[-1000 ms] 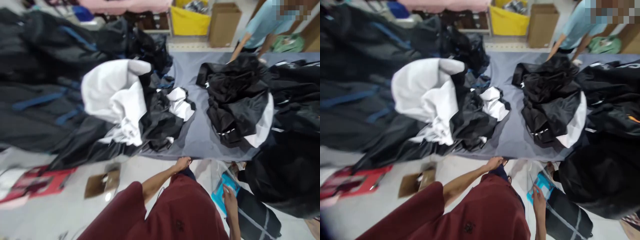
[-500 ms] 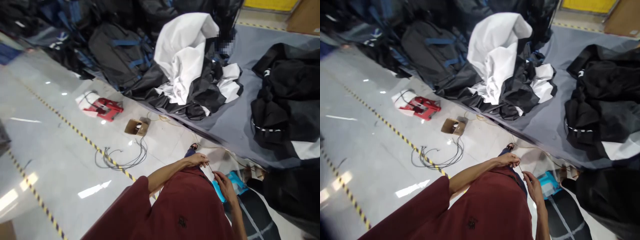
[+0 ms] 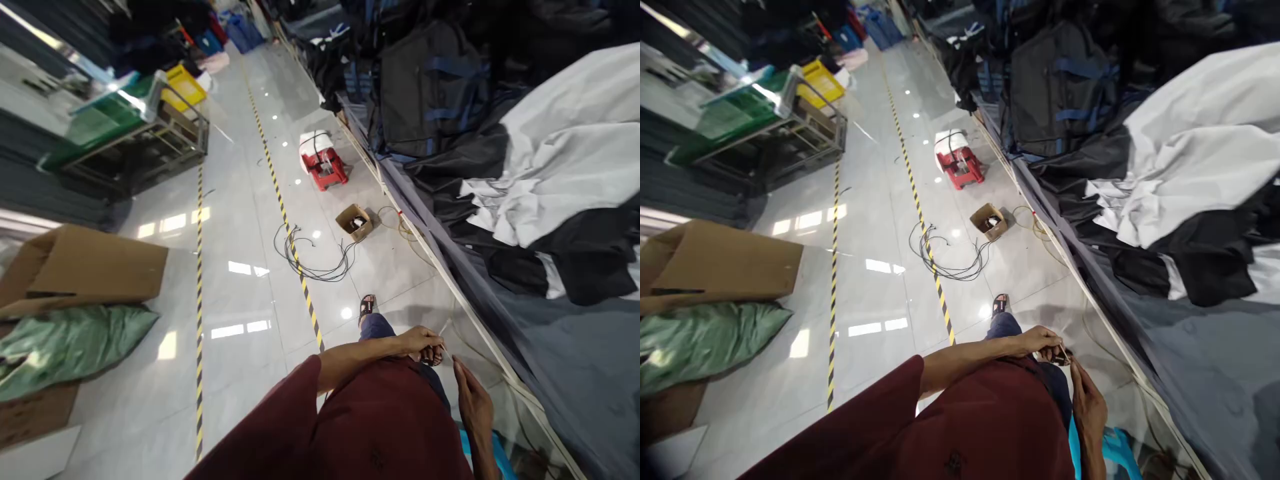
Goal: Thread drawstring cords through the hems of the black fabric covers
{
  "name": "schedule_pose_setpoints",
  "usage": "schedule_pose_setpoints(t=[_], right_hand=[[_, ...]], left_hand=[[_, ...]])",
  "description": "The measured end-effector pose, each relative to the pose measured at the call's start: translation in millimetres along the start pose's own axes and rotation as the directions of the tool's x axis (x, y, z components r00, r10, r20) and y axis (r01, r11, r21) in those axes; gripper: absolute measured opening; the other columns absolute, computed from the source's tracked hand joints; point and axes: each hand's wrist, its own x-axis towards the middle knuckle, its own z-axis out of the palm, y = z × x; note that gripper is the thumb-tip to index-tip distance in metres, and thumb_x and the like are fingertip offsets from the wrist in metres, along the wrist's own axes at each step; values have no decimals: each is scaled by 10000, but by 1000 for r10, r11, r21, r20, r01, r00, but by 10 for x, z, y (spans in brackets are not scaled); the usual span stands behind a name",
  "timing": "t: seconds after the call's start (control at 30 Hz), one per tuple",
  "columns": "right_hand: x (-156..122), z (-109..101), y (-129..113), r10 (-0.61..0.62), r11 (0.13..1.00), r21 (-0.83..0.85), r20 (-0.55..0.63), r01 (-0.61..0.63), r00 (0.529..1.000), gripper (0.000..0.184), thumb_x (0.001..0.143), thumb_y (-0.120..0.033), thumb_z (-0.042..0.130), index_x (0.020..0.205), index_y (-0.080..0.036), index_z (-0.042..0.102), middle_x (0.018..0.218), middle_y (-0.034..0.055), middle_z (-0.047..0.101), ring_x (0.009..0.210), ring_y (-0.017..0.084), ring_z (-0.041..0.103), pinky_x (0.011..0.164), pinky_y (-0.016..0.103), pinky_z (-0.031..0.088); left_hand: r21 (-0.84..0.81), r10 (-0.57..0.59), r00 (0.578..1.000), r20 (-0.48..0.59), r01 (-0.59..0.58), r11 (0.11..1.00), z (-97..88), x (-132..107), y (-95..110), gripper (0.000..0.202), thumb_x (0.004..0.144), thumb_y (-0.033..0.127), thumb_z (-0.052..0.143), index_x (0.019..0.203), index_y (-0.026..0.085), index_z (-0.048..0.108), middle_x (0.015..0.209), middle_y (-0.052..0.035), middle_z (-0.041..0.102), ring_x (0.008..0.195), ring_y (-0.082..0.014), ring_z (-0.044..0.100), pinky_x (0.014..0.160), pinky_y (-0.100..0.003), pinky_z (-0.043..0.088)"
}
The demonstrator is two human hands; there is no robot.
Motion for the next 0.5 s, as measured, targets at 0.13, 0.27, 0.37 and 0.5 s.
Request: schedule_pose_setpoints(t=[0.13, 0.27, 0.37, 0.5], right_hand=[[88, 496, -342, 78, 996, -59, 176, -69, 981, 779, 872, -894, 458, 1150, -279, 847, 1111, 85, 835, 1045, 333, 762, 788, 327, 569], [30, 1189, -669, 143, 986, -123, 265, -114, 954, 762, 889, -878, 393, 1029, -259, 814, 981, 94, 830, 944, 321, 780, 745, 337, 574], [-56, 1655, -842, 196, 968, -215, 312, -132, 930, 740, 908, -859, 357, 979, -274, 805, 999, 107, 832, 910, 306, 784, 744, 341, 587], [-28, 2110, -921, 214, 949, -303, 416, -87, 884, 706, 881, -880, 394, 880, -295, 789, 993, 105, 832, 937, 296, 790, 774, 326, 602]], left_hand=[[-70, 2, 978, -210, -17, 997, -903, -385, 39, 499, 811, 621, 817, 923, 137, 780, 832, -40, 707, 641, -120, 632, 601, -245, 462], [-89, -34, 895, -444, -7, 996, -2021, -716, 7, 365, 956, 523, 692, 902, 163, 729, 852, -47, 686, 624, -103, 603, 572, -229, 451], [-87, -117, 791, -601, 81, 993, -2921, -892, -94, 267, 1037, 403, 627, 927, 172, 702, 841, -46, 670, 629, -109, 594, 565, -226, 456], [-77, -252, 678, -690, 278, 957, -3975, -988, -420, 273, 1068, 399, 652, 1114, 133, 693, 922, -39, 692, 720, -139, 646, 670, -283, 572]])
